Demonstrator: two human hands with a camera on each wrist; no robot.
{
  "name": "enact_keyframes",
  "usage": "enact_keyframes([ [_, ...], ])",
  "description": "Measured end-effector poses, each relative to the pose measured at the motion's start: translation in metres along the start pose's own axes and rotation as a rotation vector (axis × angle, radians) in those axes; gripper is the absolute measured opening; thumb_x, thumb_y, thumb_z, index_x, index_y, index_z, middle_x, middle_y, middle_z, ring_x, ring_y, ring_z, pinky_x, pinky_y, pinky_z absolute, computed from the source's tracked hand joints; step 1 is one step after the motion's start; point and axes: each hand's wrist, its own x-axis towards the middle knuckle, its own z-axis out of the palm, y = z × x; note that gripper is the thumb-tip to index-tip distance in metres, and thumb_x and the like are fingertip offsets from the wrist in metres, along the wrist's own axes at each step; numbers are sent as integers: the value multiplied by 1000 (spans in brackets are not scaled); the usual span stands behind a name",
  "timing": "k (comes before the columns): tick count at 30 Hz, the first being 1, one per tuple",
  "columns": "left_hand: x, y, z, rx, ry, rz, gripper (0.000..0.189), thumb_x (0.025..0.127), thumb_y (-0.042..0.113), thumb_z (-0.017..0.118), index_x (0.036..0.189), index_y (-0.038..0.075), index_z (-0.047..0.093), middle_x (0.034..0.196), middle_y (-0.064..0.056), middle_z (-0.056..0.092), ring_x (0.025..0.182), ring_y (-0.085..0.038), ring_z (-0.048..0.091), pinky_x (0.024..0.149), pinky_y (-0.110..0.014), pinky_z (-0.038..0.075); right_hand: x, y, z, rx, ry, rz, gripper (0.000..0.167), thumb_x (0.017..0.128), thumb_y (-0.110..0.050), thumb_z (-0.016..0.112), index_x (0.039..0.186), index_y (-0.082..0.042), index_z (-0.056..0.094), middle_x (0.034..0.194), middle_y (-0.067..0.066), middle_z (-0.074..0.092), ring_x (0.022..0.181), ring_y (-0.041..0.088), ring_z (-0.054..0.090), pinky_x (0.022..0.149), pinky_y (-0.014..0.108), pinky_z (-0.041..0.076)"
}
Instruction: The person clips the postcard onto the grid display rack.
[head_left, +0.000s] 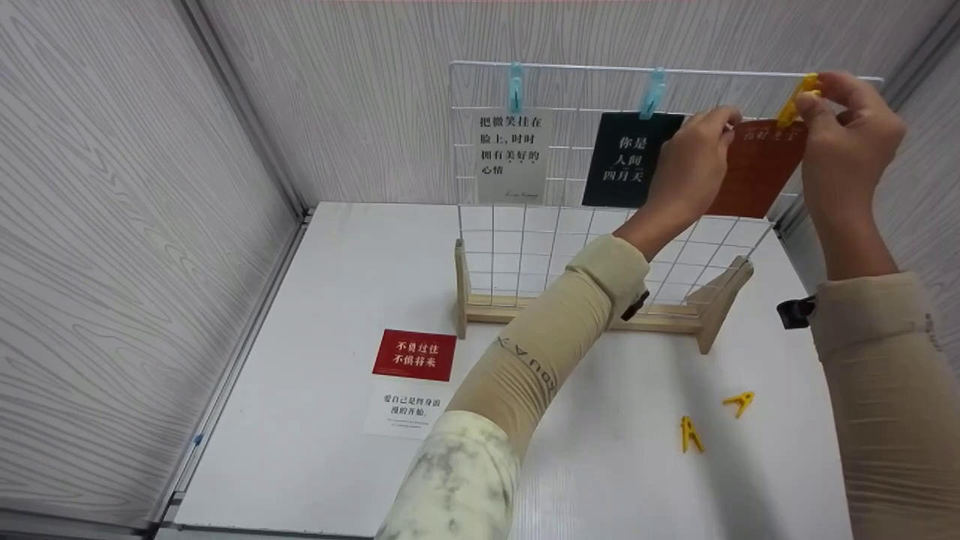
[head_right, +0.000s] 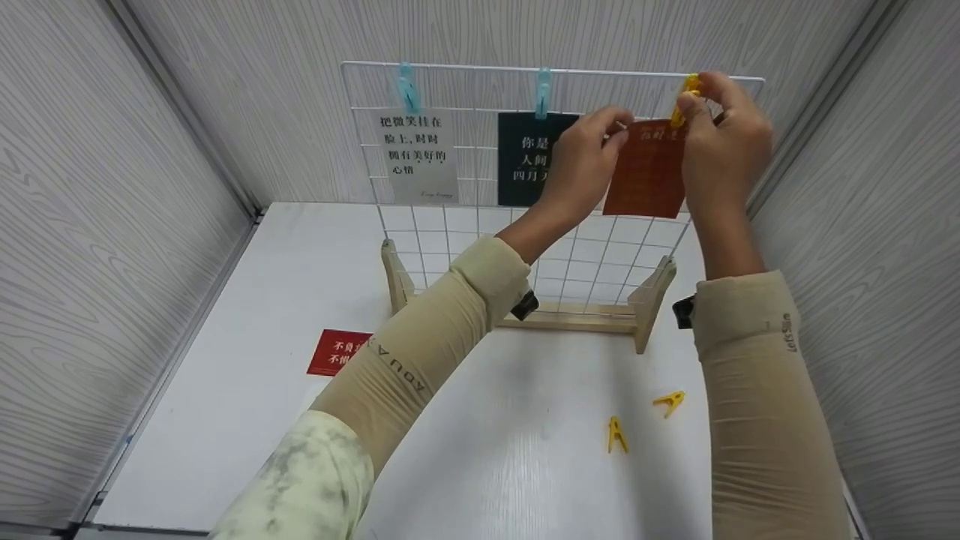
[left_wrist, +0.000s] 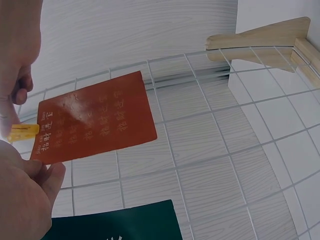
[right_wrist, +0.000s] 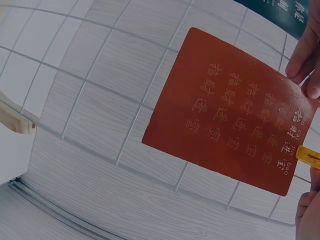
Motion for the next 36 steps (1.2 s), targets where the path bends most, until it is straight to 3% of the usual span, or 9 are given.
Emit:
enact_keyframes([
  [4,-1,-1,1,10,3,6,27,108,22,47,131,21,62,122,9,66,102,4,58,86,-4,42,-1,-1,0,9,5,19,30,94,-27,70,122,-17,72,115,-3,68,89,6,54,83,20,46],
  [16,-10,0,0,2,-6,7,38,108,25,46,146,20,52,135,9,63,116,4,57,95,-4,40,-2,2,3,-218,70,24,32,95,-40,66,124,-25,71,121,-9,68,88,-2,49,80,18,41],
  [24,-19,-7,-5,-51,21,11,41,108,27,47,148,20,50,139,8,59,121,6,54,98,-3,38,0,8,-1,-297,50,1,37,98,-43,61,131,-26,65,124,-13,63,92,-5,44,85,18,40],
  [31,-36,-17,-10,-128,30,38,41,106,26,52,147,18,51,135,3,59,114,1,58,89,-5,43,-9,8,-6,-304,56,-7,42,97,-47,59,135,-28,62,127,-11,62,93,-4,45,87,17,43],
  [36,-55,-30,-11,-126,47,37,42,104,30,56,145,19,53,136,3,59,116,-1,58,87,-7,45,-24,13,-15,-269,46,22,45,98,-48,58,139,-30,58,131,-8,61,85,0,48,80,15,46],
])
